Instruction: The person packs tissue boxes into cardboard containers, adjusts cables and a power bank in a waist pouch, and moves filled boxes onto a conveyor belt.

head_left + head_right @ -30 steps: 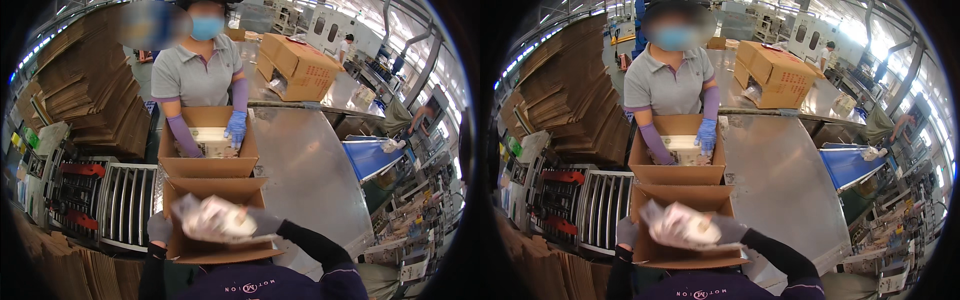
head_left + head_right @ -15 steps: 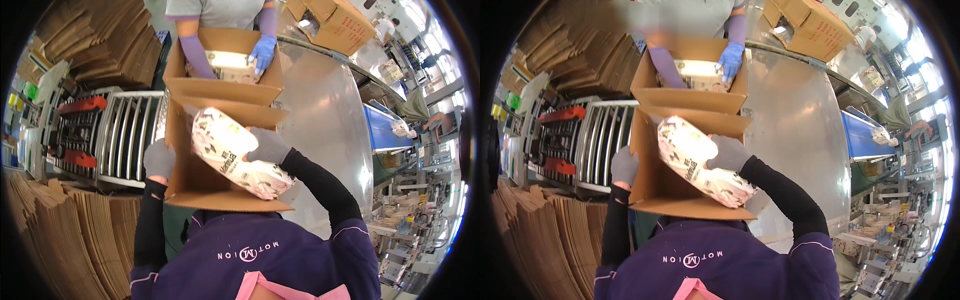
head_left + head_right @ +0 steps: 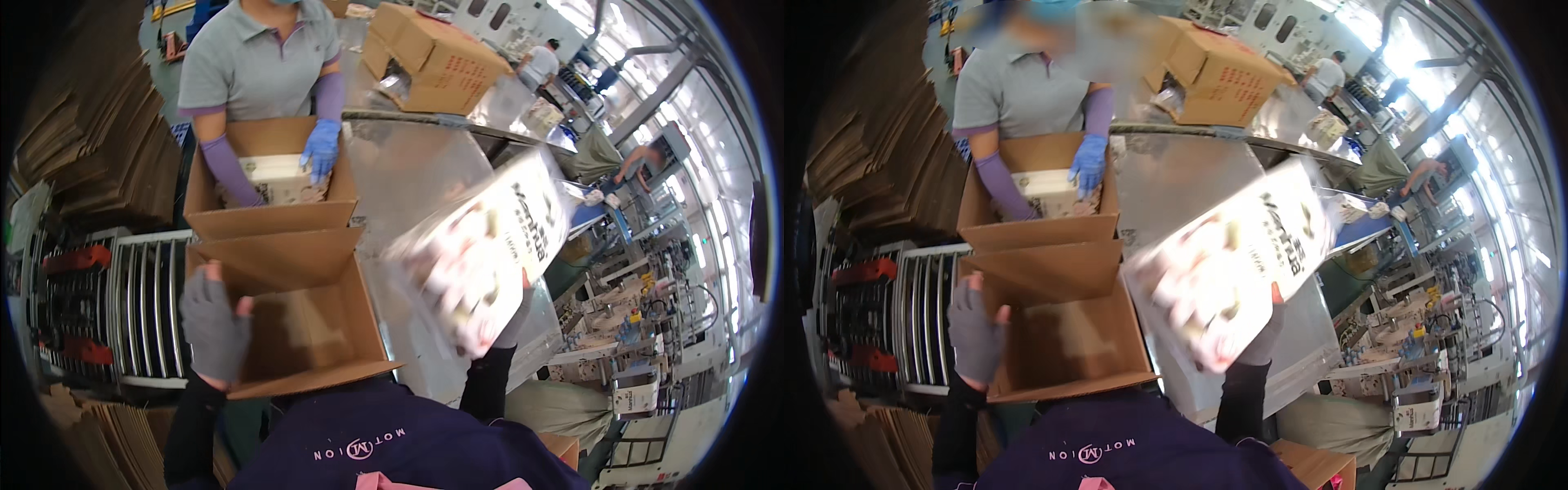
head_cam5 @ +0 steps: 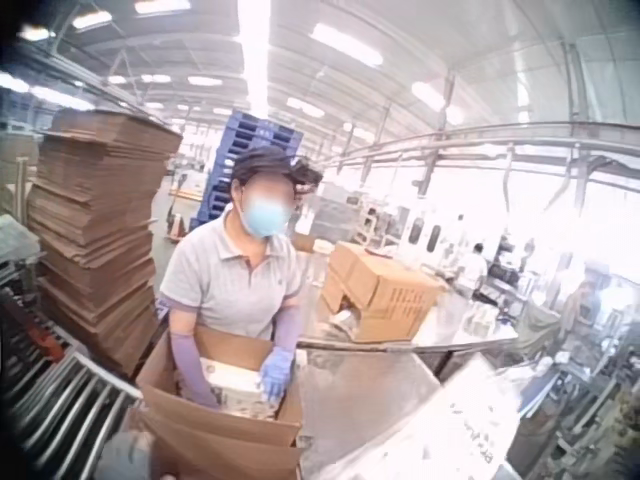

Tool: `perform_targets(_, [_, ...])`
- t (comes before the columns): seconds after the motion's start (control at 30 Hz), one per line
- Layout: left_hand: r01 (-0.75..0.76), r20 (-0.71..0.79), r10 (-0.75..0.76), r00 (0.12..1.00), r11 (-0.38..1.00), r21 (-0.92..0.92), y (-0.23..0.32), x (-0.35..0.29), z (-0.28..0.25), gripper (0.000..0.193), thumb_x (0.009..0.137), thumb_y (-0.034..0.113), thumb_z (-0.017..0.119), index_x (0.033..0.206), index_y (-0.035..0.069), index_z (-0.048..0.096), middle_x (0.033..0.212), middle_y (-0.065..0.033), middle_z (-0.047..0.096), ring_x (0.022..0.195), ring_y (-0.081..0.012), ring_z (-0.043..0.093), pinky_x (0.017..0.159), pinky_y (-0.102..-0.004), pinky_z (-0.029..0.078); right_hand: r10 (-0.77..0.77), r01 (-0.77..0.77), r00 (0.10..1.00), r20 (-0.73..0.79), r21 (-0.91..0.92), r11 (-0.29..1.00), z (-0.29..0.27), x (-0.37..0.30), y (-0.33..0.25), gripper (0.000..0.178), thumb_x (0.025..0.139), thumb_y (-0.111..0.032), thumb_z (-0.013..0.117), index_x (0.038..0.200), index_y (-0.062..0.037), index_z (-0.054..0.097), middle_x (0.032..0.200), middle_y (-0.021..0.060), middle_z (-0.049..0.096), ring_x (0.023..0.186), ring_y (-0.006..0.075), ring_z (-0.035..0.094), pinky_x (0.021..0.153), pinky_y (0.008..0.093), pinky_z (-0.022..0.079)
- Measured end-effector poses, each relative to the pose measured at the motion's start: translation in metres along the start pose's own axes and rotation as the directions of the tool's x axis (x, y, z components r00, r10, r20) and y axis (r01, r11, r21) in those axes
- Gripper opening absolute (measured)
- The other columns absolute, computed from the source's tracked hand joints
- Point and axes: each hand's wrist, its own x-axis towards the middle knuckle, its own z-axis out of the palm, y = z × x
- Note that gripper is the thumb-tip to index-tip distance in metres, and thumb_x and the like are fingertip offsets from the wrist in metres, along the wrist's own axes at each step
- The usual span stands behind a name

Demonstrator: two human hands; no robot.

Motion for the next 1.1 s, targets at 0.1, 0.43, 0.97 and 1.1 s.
perform_targets(0.1, [0.09,0.235,0.255,0.938,0.475,-0.875,0.087,0.035,-0.032,0.023,0.086,0.014,0.063,0.105,0.002,0.057,0.087,-0.0082,0.057,0.08,-0.0198,0.058,0.072,-0.0315,0.047,-0.111,0.112,0.988,-0.111,-0.001,0.994,-0.058,0.009,0.01,0.057,0.089,-0.024,0.061,0.139,-0.0059,0.039,0.127,0.0095,0.053,0.096,0.0214,0.063,0.072,0.0344,0.055])
perform_targets(0.43, [-0.003,0.068,0.188,0.98,0.358,-0.934,0.229,0.034,0.012,0.029,0.086,0.027,0.067,0.082,0.005,0.05,0.07,-0.0113,0.052,0.061,-0.0312,0.054,0.056,-0.0405,0.043,-0.3,0.236,0.925,-0.233,-0.265,0.935,-0.038,-0.05,0.011,0.07,0.083,-0.011,0.056,0.146,-0.0065,0.028,0.144,0.0123,0.037,0.111,0.0216,0.053,0.091,0.029,0.045])
perform_targets(0.97, [0.33,0.296,0.448,0.843,0.003,-0.944,0.243,0.036,0.012,0.016,0.091,0.011,0.061,0.08,0.001,0.058,0.066,-0.0005,0.055,0.057,-0.0069,0.049,0.054,-0.0252,0.041,-0.127,0.056,0.984,0.128,0.451,0.891,-0.135,-0.065,0.085,0.05,0.101,-0.04,0.035,0.144,-0.015,0.034,0.132,0.0079,0.049,0.112,0.0223,0.052,0.091,0.0369,0.043])
perform_targets(1.1, [0.469,0.407,0.495,0.768,-0.001,-0.883,0.24,0.029,0.011,0.017,0.093,0.013,0.06,0.08,0.002,0.058,0.065,0.0016,0.055,0.057,-0.004,0.049,0.053,-0.0218,0.04,-0.172,-0.088,0.894,0.413,0.539,0.837,-0.114,-0.084,0.073,0.061,0.099,-0.051,0.032,0.147,-0.0131,0.032,0.144,0.0096,0.04,0.13,0.0284,0.039,0.11,0.0429,0.031])
